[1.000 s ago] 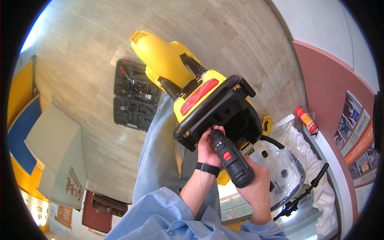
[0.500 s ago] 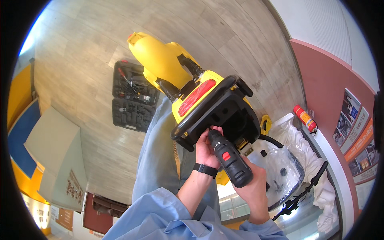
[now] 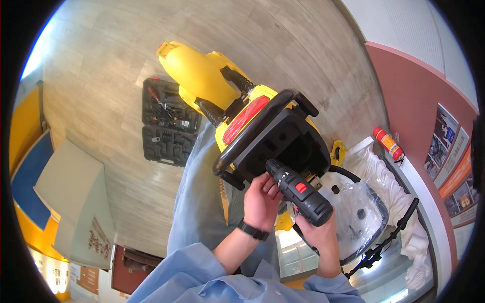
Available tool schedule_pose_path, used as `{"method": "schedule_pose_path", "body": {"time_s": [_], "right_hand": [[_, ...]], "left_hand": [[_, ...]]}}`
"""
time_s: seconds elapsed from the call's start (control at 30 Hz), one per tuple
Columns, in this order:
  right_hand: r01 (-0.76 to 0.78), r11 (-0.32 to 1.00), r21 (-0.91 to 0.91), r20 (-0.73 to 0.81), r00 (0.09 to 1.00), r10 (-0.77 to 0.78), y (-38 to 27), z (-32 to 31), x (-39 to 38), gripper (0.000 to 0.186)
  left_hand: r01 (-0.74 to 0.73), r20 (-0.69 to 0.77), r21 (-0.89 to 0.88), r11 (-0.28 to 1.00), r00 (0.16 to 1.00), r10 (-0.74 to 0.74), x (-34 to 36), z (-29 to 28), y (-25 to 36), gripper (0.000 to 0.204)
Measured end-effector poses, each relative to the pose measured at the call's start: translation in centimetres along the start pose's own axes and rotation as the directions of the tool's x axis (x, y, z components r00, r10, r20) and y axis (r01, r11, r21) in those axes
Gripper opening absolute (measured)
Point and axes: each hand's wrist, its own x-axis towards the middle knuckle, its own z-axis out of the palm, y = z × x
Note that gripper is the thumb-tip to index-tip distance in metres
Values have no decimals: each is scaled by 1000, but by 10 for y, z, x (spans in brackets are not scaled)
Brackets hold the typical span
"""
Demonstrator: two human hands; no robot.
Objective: Using a power drill to tighten or remove screws from a small yellow electric scooter.
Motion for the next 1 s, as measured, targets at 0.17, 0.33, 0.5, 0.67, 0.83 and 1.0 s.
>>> {"method": "schedule_pose_path", "body": {"time_s": [0.17, 0.33, 0.5, 0.67, 0.83, 1.0], "right_hand": [[-54, 996, 69, -30, 998, 57, 14, 6, -7, 17], [16, 997, 77, -63, 998, -12, 27, 20, -11, 19], [30, 985, 167, -12, 1000, -29, 27, 25, -14, 28], [29, 976, 214, -41, 999, -20, 25, 35, -19, 37], [30, 963, 269, -52, 998, -16, 28, 49, -23, 42], [97, 940, 326, -155, 987, -48, 32, 67, -28, 37]], "left_hand": [[-586, 713, 690, -425, 651, 260, -47, -5, 31, 24], [-190, 806, 179, -965, 591, 34, -39, -4, 49, 30], [-169, 763, 29, -985, 641, -88, -22, -23, 62, 34], [-86, 786, -61, -994, 610, -101, -18, -24, 63, 27], [-30, 792, -107, -994, 602, -103, -19, -18, 59, 18], [0, 802, -124, -992, 588, -101, -18, -17, 56, 13]]}}
